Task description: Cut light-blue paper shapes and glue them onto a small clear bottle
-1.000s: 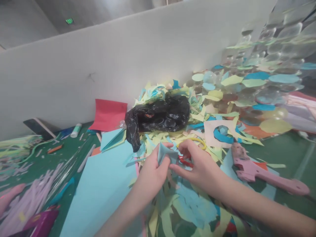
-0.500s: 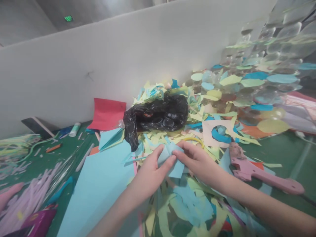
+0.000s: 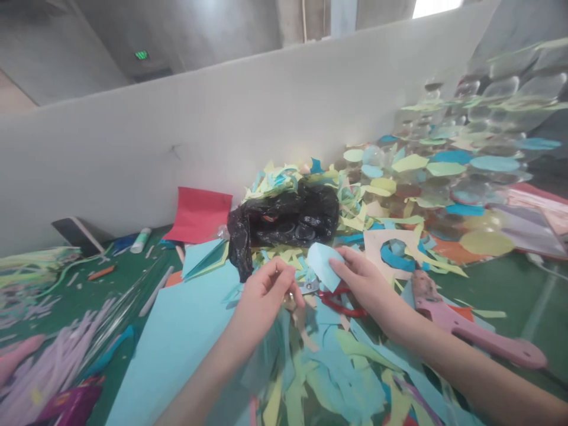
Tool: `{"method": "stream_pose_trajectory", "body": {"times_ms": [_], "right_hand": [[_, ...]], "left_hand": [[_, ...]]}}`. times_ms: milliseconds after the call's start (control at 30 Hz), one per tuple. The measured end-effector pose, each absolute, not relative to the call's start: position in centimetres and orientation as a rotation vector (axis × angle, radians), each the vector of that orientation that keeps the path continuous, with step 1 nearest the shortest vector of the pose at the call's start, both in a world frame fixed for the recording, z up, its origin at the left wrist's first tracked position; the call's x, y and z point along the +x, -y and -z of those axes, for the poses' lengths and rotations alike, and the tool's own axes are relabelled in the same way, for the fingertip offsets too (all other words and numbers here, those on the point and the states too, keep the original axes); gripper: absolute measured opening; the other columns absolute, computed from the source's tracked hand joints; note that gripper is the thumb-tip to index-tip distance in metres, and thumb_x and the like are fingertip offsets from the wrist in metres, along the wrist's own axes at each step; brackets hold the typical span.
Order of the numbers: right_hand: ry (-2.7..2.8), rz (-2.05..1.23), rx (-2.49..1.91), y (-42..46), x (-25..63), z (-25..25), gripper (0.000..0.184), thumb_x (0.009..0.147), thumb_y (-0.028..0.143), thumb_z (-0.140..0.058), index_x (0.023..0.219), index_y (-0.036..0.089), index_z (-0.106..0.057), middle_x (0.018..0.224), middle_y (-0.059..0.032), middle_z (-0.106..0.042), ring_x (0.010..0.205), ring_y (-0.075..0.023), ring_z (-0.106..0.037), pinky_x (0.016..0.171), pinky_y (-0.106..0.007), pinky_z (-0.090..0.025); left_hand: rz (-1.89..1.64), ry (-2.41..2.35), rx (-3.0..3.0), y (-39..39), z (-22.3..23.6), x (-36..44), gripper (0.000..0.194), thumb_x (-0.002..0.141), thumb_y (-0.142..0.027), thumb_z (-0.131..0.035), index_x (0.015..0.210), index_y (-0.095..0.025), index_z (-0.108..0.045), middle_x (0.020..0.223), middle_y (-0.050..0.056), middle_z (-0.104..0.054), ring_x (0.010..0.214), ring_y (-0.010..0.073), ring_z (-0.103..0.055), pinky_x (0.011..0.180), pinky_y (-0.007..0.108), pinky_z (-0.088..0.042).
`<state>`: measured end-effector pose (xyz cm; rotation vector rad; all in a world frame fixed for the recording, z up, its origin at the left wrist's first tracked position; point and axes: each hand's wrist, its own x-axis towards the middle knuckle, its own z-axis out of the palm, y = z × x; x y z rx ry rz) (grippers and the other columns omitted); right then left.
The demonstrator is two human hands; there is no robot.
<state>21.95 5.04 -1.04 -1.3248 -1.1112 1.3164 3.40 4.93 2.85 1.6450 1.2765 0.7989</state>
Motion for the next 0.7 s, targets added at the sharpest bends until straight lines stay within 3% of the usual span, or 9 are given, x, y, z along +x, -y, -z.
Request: {"method": "stream_pose_trajectory", "body": {"times_ms": [133,200,333,500,700], "right_hand": [[1.172,-1.294,-1.371,-4.8,21.4,1.4,0.041,0.083,0.047,-0.055,0.116,0.023,-0.057,0.082,-0.0016,-0.064,0.068,-0.0177,-0.063,0.059,-0.028,-0.052],[1.183,-1.348,-1.311,-4.5,21.0,1.7,0.044,0.083,0.046,-0.055,0.12,0.023,-0.054,0.085,-0.0021,-0.064,0.072,-0.0184,-0.064,0.061,-0.029,-0.052],[1.151,-1.447,-1.273,-4.2,20.5,2.1,0.052,0.081,0.046,-0.057,0.128,0.025,-0.046,0.088,-0.0011,-0.062,0.073,-0.0179,-0.062,0.063,-0.03,-0.052],[1.284,-1.322,-1.36,-3.9,20.4,2.2,0.05,0.083,0.046,-0.057,0.127,0.024,-0.051,0.072,0.0029,-0.049,0.062,-0.0151,-0.051,0.057,-0.028,-0.047],[1.425,-1.272,-1.4,-3.1,20.5,2.1,0.037,0.089,0.043,-0.05,0.122,0.027,-0.055,0.079,0.0002,-0.048,0.072,-0.017,-0.051,0.062,-0.03,-0.049]], "left_hand": [[-0.744,-1.54,2.061,-7.8,-3.4,2.1,0.024,0.095,-0.041,-0.04,0.089,-0.023,-0.054,0.088,0.0,-0.064,0.075,0.0157,-0.056,0.068,0.028,-0.044],[-0.737,-1.572,2.327,-10.4,-3.3,1.5,0.018,0.096,-0.032,-0.04,0.098,-0.022,-0.055,0.097,0.003,-0.062,0.092,0.0192,-0.056,0.079,0.031,-0.045],[-0.514,-1.801,2.7,-16.2,-1.9,1.3,0.017,0.093,-0.017,-0.041,0.1,-0.015,-0.056,0.105,0.011,-0.06,0.103,0.0247,-0.052,0.09,0.038,-0.043],[-0.407,-2.128,2.734,-20.8,-0.2,2.0,0.027,0.089,-0.023,-0.053,0.113,-0.01,-0.054,0.113,0.016,-0.057,0.106,0.028,-0.051,0.087,0.038,-0.045],[-0.352,-2.028,2.849,-21.5,0.3,1.5,0.026,0.094,-0.019,-0.041,0.107,-0.013,-0.062,0.109,0.018,-0.06,0.11,0.0329,-0.05,0.085,0.042,-0.045]]}}
